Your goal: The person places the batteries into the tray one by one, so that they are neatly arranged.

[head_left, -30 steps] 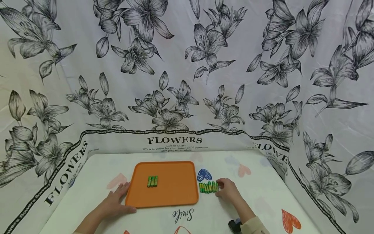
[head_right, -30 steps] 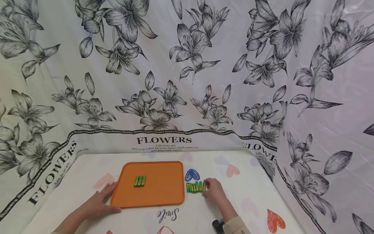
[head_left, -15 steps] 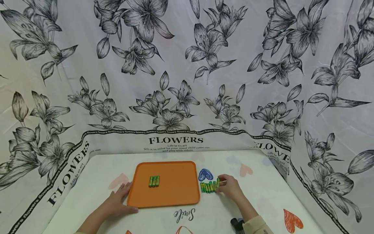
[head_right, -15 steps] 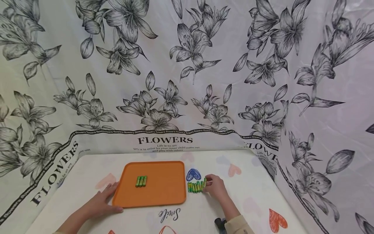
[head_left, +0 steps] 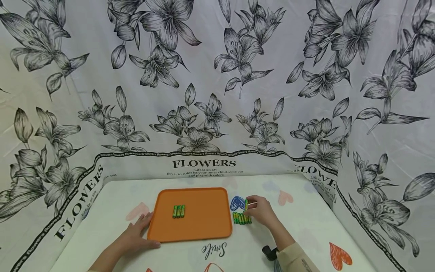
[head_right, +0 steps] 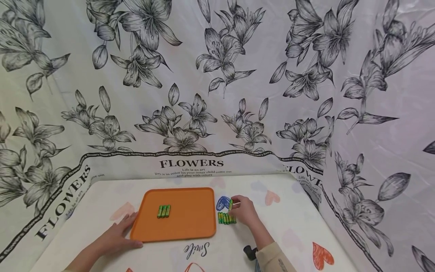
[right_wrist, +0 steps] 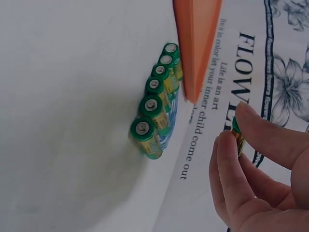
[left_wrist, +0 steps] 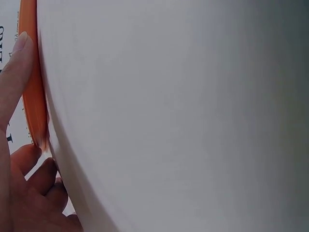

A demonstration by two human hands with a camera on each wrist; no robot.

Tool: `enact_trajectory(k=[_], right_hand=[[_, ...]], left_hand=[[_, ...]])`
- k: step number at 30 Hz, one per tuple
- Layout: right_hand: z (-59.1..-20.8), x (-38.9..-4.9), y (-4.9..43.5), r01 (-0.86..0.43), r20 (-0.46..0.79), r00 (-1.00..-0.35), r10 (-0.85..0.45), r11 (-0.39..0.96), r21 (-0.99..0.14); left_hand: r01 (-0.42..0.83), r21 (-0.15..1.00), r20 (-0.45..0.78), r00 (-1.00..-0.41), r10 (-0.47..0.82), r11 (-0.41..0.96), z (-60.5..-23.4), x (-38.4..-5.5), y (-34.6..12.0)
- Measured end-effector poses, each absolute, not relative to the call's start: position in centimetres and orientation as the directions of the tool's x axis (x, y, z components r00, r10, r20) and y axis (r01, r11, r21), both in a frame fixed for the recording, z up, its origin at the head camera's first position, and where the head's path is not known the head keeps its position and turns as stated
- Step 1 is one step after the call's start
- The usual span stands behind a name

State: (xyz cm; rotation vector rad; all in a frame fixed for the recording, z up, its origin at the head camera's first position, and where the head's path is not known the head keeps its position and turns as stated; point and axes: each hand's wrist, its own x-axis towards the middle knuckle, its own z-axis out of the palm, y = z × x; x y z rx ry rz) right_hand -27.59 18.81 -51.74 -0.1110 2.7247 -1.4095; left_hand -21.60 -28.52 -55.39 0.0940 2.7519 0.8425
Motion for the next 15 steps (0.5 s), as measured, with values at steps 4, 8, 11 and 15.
enact_trajectory(k=[4,8,11,15], right_hand=[[-51.3,-27.8,18.2,-0.057,-0.019,-0.992,-0.126,0.575,-0.816],[-50.8,-28.2,17.3,-0.071,-0.022,-0.988,-0.155,0.572,-0.817],[-50.4,-28.3,16.5,-0.077,-0.029,-0.984,-0.176,0.565,-0.821],[-50.0,-28.4,15.5,-0.089,-0.028,-0.980,-0.197,0.557,-0.826]], left_hand=[[-0.014,0.561,-0.231,-0.963,0.140,0.828,-55.3,-21.5,-28.5],[-0.010,0.565,-0.225,-0.964,0.142,0.825,-55.2,-21.5,-28.5],[-0.012,0.561,-0.226,-0.964,0.139,0.828,-55.2,-21.5,-28.5],[-0.019,0.555,-0.235,-0.963,0.134,0.832,-55.3,-21.6,-28.5]])
